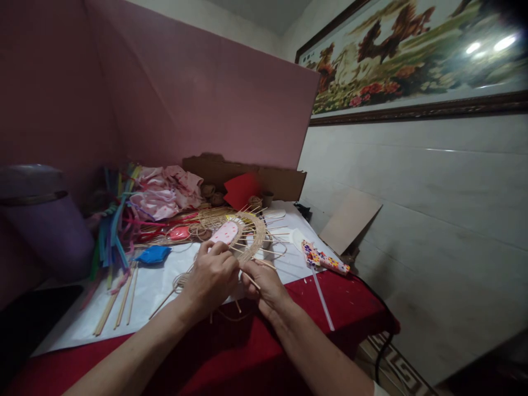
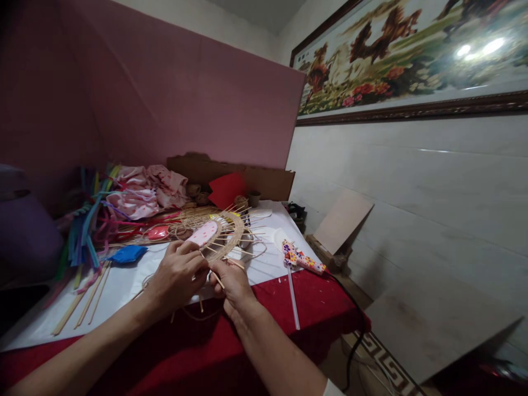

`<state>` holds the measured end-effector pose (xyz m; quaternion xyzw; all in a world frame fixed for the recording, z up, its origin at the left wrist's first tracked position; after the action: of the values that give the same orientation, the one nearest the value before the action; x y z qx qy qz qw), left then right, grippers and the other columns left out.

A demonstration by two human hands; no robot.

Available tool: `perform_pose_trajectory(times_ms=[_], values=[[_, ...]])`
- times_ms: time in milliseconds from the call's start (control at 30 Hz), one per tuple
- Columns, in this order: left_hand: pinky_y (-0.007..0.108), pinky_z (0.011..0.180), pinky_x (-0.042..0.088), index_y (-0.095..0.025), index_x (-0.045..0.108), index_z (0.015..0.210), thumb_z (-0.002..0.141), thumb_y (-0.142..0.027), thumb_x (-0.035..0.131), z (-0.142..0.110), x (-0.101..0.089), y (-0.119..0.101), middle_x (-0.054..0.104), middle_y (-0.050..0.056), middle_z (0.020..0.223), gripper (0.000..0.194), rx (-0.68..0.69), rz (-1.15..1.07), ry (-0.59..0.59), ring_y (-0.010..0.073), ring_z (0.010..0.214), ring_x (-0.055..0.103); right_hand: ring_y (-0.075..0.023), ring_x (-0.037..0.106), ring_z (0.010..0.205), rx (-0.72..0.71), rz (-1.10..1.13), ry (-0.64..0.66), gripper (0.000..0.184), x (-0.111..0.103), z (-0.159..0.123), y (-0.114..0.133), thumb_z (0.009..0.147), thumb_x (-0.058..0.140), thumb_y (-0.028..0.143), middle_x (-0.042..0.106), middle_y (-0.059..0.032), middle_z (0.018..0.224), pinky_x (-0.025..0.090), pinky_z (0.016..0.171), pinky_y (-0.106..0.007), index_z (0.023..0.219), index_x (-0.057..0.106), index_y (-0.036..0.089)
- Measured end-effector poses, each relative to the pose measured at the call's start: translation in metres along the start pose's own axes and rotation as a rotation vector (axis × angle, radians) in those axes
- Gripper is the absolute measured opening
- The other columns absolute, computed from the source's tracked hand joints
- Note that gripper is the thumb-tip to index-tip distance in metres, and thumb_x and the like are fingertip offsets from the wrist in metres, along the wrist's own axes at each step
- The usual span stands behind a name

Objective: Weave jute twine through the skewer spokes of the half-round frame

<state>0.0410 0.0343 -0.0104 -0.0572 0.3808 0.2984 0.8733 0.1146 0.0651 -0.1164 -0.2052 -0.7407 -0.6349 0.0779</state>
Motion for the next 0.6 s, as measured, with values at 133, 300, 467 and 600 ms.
perform_pose_trajectory(times_ms=[133,300,467,600], values=[[0.04,0.075,0.036,-0.016,0.056,0.057,0.074,-0.013,0.054,-0.0006,-0.0001,0.0008,0.061,0.004,0.059,0.017,-0.009,0.006,-0.012,0.0207,0.074,0.054,-0.0009,0.027,0.026,-0.012,-0.007,-0.007,0.017,0.0,0.0005,0.0004,0.059,0.061,0.025,0.042,0.009,0.034,0.014,0.028,-0.013,0.053,0.047,0.017],[0.042,0.077,0.037,-0.016,0.055,0.057,0.076,-0.012,0.053,-0.0028,0.0028,0.0027,0.06,0.003,0.058,0.019,-0.017,0.014,0.0,0.0206,0.074,0.054,-0.0019,0.028,0.025,-0.023,-0.021,-0.015,0.018,0.0005,0.0002,0.0009,0.06,0.059,0.024,0.041,0.0083,0.033,0.014,0.027,-0.014,0.05,0.046,0.017],[0.042,0.077,0.037,-0.016,0.056,0.059,0.076,-0.013,0.054,-0.0037,0.0051,0.0037,0.06,0.004,0.06,0.017,-0.017,-0.003,0.01,0.0214,0.076,0.054,-0.0021,0.029,0.025,-0.011,-0.034,-0.019,0.022,0.0002,0.0,-0.0004,0.061,0.063,0.027,0.042,0.0083,0.033,0.015,0.027,-0.014,0.05,0.046,0.017],[0.042,0.076,0.036,-0.016,0.056,0.058,0.077,-0.013,0.053,-0.0031,0.0049,0.0047,0.06,0.003,0.059,0.019,-0.028,-0.008,0.002,0.0202,0.072,0.053,-0.0024,0.029,0.026,-0.012,-0.04,-0.026,0.021,-0.0006,-0.0002,-0.0006,0.06,0.063,0.027,0.043,0.0085,0.034,0.015,0.028,-0.015,0.051,0.046,0.017]])
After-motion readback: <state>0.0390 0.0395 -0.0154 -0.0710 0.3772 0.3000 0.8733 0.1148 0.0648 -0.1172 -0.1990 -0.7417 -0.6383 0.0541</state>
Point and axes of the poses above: each hand's wrist, its own z-axis towards the middle knuckle, its own x-axis out of the palm, y = z × x, the point moved 10 cm from there along z, towards the middle knuckle
